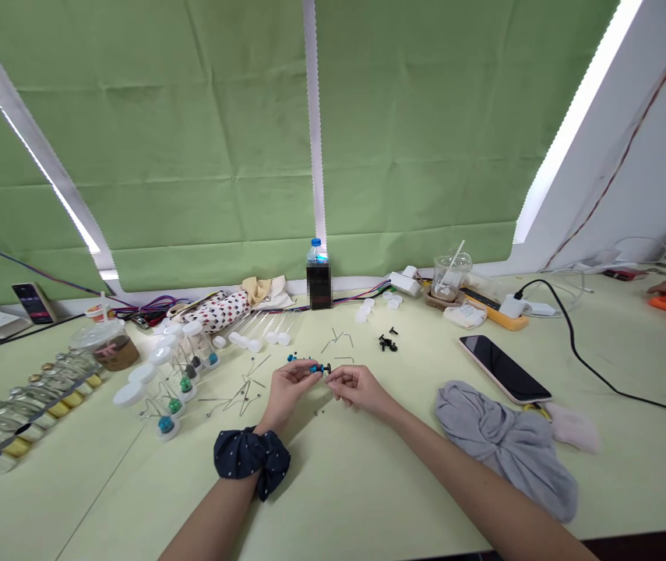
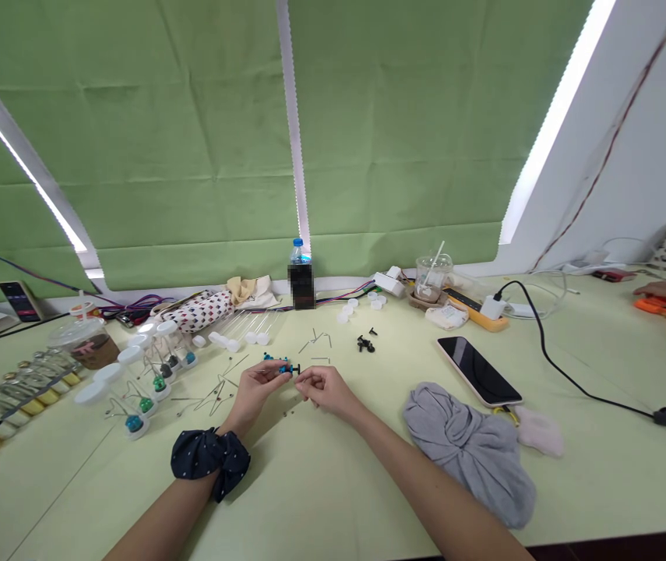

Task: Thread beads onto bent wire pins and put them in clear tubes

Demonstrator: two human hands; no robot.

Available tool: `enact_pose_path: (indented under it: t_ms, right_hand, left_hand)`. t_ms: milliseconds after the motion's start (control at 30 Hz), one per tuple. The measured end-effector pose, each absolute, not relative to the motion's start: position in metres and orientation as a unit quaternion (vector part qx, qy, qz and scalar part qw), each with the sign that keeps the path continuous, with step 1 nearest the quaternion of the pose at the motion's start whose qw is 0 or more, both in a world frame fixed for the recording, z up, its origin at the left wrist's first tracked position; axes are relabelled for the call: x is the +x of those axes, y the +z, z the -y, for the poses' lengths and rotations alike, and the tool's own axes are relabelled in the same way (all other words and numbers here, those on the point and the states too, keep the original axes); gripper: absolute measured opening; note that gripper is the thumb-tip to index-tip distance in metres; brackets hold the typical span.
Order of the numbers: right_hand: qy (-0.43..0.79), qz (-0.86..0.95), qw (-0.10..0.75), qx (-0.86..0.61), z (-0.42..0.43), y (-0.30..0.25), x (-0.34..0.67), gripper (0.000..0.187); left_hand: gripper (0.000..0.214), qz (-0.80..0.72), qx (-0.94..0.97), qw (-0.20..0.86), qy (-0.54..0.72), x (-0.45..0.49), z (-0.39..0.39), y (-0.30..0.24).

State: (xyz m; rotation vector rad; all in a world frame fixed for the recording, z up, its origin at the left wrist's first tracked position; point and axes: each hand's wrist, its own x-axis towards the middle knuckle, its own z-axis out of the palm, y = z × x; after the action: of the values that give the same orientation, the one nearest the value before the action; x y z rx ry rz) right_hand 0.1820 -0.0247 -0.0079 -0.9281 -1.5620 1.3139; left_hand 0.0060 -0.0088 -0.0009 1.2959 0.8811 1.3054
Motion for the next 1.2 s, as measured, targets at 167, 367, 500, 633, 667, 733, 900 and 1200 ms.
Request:
enact_pose_path:
  t_ms: [167,367,500,633,667,733,900,1200]
  right_hand:
    - [0.528,0.627,0.451,-0.352,0.0251,-0.0058,0.1834,0.030]
    - [0.527,0.626,0.468,-0.334,0.0246,-0.0028,0.1851,0.027]
    - [0.523,0.627,0.471,-0.334,0.0246,-0.0013,0.1852,0.029]
    - [0.523,0.625,0.472,-0.337,0.0235,-0.0019,0.1859,0.033]
    - [0.522,0.625,0.471,-0.339,0.0231,-0.0021,0.1862,0.034]
    - [0.521,0.625,0.468,-0.344,0.0223,-0.0023,0.1869,0.037]
    - [0.521,0.623,0.463,-0.355,0.0217,-0.0021,0.1871,0.041]
    - [0.526,0.618,0.447,-0.376,0.0222,-0.0054,0.1859,0.042]
  left_hand:
    - [0.027,-0.366,0.547,0.524,0.541,0.0042,0.0065,-0.0044]
    - [0.025,-0.355,0.558,0.531,0.530,0.0038,0.0057,-0.0053]
    - [0.025,-0.352,0.557,0.531,0.532,0.0043,0.0061,-0.0054]
    - [0.025,-0.346,0.552,0.539,0.535,0.0051,0.0075,-0.0041]
    - [0.025,-0.345,0.550,0.542,0.534,0.0054,0.0079,-0.0035]
    - [0.025,-0.345,0.546,0.547,0.533,0.0061,0.0085,-0.0020]
    - [0.025,-0.343,0.544,0.552,0.531,0.0072,0.0089,-0.0012]
    - [0.024,-0.340,0.552,0.547,0.529,0.0069,0.0080,-0.0038]
